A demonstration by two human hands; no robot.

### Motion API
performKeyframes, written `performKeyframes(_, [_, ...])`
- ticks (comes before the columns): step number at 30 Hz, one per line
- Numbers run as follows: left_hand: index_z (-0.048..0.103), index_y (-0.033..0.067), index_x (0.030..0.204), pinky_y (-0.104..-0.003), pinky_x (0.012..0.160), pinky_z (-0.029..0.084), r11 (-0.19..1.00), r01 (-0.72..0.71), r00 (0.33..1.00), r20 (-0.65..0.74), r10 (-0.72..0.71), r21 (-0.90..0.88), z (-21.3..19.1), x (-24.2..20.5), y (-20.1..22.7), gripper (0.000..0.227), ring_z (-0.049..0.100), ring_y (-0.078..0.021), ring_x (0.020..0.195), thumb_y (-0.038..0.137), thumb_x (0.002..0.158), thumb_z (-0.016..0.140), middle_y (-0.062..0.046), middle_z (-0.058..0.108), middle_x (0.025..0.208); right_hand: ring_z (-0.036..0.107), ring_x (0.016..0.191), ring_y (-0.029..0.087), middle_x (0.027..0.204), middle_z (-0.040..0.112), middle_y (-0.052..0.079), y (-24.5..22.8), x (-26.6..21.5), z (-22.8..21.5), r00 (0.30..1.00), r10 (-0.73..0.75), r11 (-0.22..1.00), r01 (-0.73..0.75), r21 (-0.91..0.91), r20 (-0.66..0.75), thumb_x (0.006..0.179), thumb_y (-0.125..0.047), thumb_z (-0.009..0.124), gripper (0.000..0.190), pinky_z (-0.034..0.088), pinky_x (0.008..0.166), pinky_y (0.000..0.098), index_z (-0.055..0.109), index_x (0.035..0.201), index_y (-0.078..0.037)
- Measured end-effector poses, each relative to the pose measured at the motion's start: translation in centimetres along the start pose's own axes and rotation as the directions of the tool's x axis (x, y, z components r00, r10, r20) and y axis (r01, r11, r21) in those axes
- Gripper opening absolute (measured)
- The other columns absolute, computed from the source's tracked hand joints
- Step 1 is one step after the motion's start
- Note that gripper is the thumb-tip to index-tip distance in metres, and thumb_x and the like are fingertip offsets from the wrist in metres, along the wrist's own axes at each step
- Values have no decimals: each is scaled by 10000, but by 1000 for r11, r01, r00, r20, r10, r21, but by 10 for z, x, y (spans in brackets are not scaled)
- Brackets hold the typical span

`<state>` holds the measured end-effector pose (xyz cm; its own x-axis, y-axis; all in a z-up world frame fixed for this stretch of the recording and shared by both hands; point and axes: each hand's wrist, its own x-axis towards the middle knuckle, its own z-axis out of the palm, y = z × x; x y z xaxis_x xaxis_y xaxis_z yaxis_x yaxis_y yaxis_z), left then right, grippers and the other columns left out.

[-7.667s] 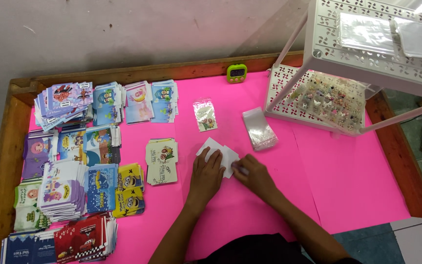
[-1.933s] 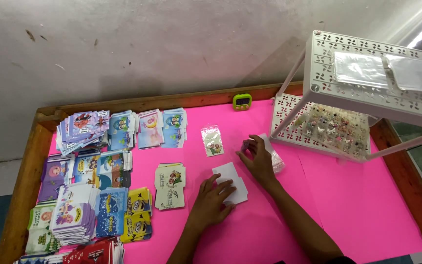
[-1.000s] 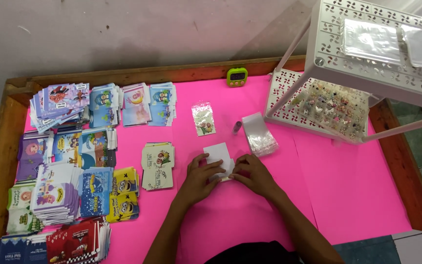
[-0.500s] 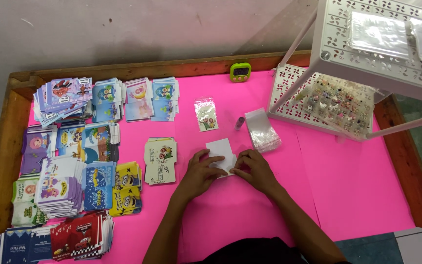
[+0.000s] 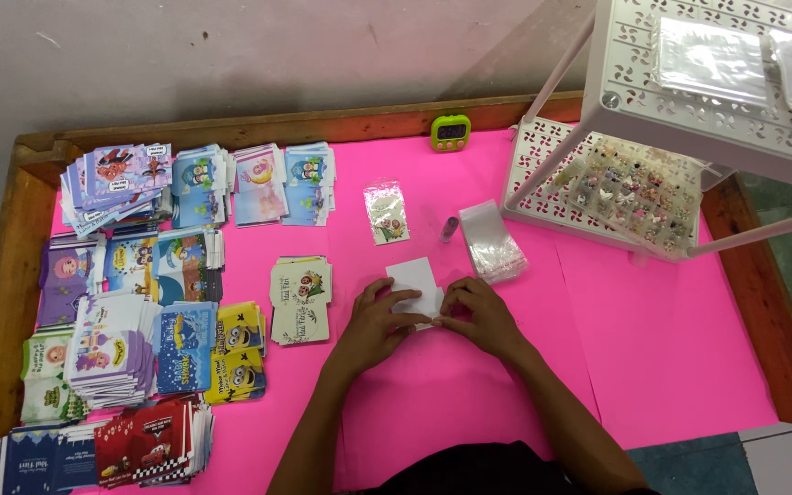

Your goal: Packaging small printed cards into individual plastic bags

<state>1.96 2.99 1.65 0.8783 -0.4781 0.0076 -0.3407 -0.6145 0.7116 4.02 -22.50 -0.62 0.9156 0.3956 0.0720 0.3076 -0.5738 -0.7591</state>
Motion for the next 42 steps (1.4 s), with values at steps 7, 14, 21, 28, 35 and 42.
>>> performKeyframes(7, [792, 338, 1093, -647, 1162, 267, 1000, 12, 1000, 19, -12, 20, 6, 0, -5, 209, 322, -395, 1460, 224, 947, 695, 64, 587, 1435, 676, 1039, 293, 1045, 714, 55, 2, 1, -6, 998, 58, 995, -57, 82, -11, 870, -246, 816, 144, 522, 915, 425, 737, 943, -149])
performKeyframes(14, [797, 337, 1099, -647, 1166, 261, 999, 47, 998, 37, -47, 12, -1, 2, 2, 213, 316, -395, 1464, 222, 952, 694, 51, 591, 1432, 672, 1029, 296, 1060, 720, 56, -5, 2, -8, 1000, 26, 997, -26, 73, 1, 792, -286, 878, 271, 524, 917, 440, 735, 987, -164])
performKeyframes(21, [800, 338, 1066, -669, 1155, 255, 999, -7, 1000, 18, 6, 53, 4, 0, -2, 228, 304, -419, 1463, 187, 935, 689, 39, 578, 1433, 665, 1006, 293, 1058, 712, 52, -3, 3, -6, 999, 34, 997, -35, 65, 7, 785, -282, 880, 279, 517, 892, 431, 723, 985, -168])
performKeyframes(28, [785, 334, 1068, -680, 1149, 266, 998, -22, 1000, 13, 22, 63, 3, 0, -2, 190, 317, -418, 1457, 234, 937, 691, 45, 574, 1424, 663, 1002, 261, 1048, 709, 19, -4, 3, -7, 1000, 25, 999, -25, 48, -2, 782, -294, 886, 282, 518, 897, 400, 725, 985, -185])
performKeyframes(35, [798, 320, 1038, -659, 1153, 263, 1000, 3, 1000, 4, -3, 22, 4, 1, -1, 174, 318, -426, 1457, 221, 926, 709, 39, 585, 1417, 666, 1003, 274, 1050, 717, 34, 0, 4, -7, 998, 59, 994, -62, 86, 35, 869, -236, 809, 150, 518, 897, 411, 731, 980, -172])
performKeyframes(42, [805, 308, 1021, -662, 1156, 265, 999, 31, 999, 6, -31, -6, 0, 1, 3, 134, 333, -433, 1449, 267, 924, 720, 30, 600, 1400, 645, 966, 291, 1059, 696, 46, -5, 4, -6, 999, 26, 999, -27, 26, 31, 802, -280, 869, 263, 510, 874, 430, 719, 994, -181])
